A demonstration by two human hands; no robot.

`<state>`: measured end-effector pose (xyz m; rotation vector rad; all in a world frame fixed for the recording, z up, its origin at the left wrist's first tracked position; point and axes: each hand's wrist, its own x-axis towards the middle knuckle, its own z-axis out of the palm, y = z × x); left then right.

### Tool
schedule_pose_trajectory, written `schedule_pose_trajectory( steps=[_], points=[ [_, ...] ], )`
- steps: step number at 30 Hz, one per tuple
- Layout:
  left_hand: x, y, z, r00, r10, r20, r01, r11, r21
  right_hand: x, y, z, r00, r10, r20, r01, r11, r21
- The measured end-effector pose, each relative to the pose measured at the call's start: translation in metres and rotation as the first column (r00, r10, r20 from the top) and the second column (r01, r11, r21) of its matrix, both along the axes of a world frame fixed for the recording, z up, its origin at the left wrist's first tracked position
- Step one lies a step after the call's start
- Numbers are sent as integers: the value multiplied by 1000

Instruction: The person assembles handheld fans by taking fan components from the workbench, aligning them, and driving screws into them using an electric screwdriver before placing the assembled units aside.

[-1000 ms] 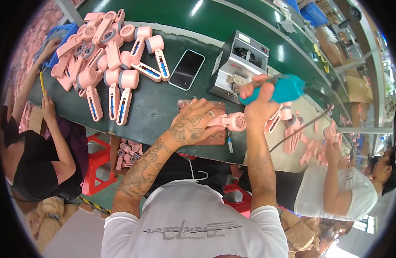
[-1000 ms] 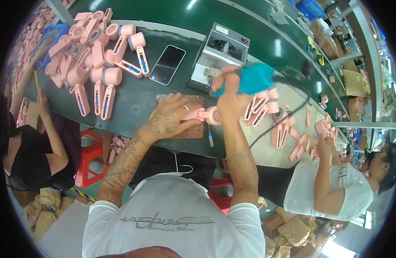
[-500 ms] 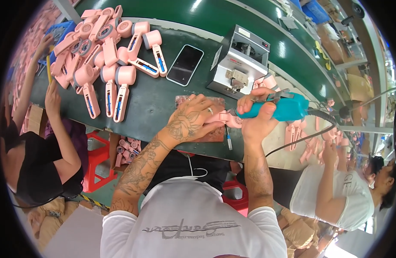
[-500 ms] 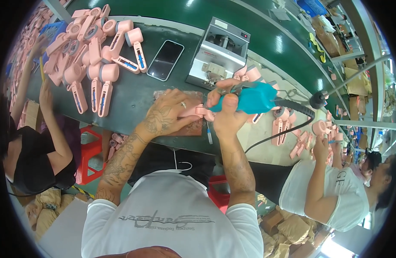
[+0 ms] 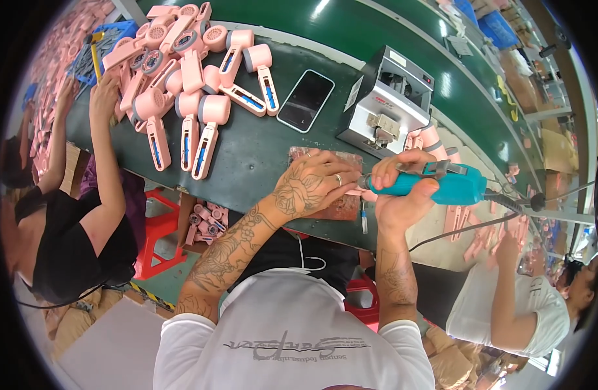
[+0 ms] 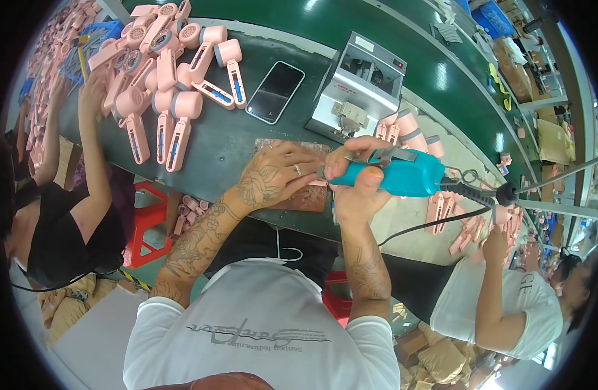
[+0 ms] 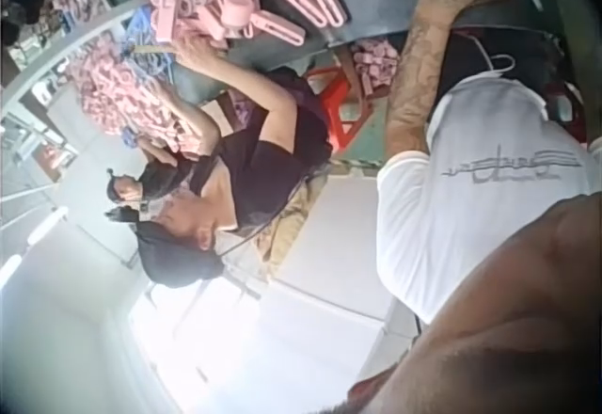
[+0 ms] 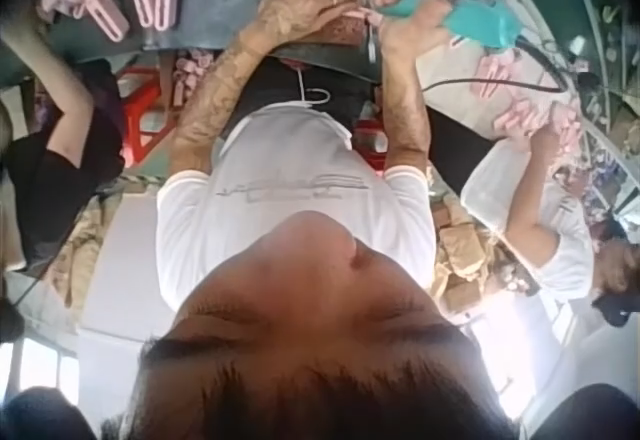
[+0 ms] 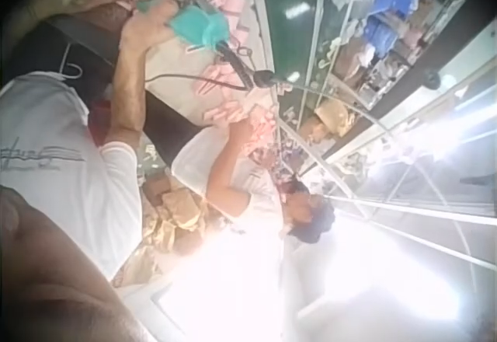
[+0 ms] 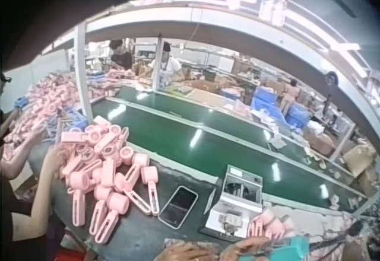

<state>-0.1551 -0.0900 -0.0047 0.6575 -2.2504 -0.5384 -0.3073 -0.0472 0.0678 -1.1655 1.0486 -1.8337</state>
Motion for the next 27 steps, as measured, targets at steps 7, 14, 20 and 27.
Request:
schedule_pose_trajectory(
  steps=[7,14,20,27],
  points=[
    [1,0,3,1000,5,-16,-5,1000,-19,-1,2,-1,995,10,101,-8,1000,-19],
    [1,-1,1,999,0,-45,-1,1000,-24,-1,2,-5,994,-19,108,26,998,-60],
    [4,-2,1,999,6,-42,-6,1000,-3,1,1,-10,995,3,98,6,995,-97],
    [2,-5,-1,997,-30,-74,28,999,-19,-1,5,-16,998,58,23,-55,992,-118]
  ],
)
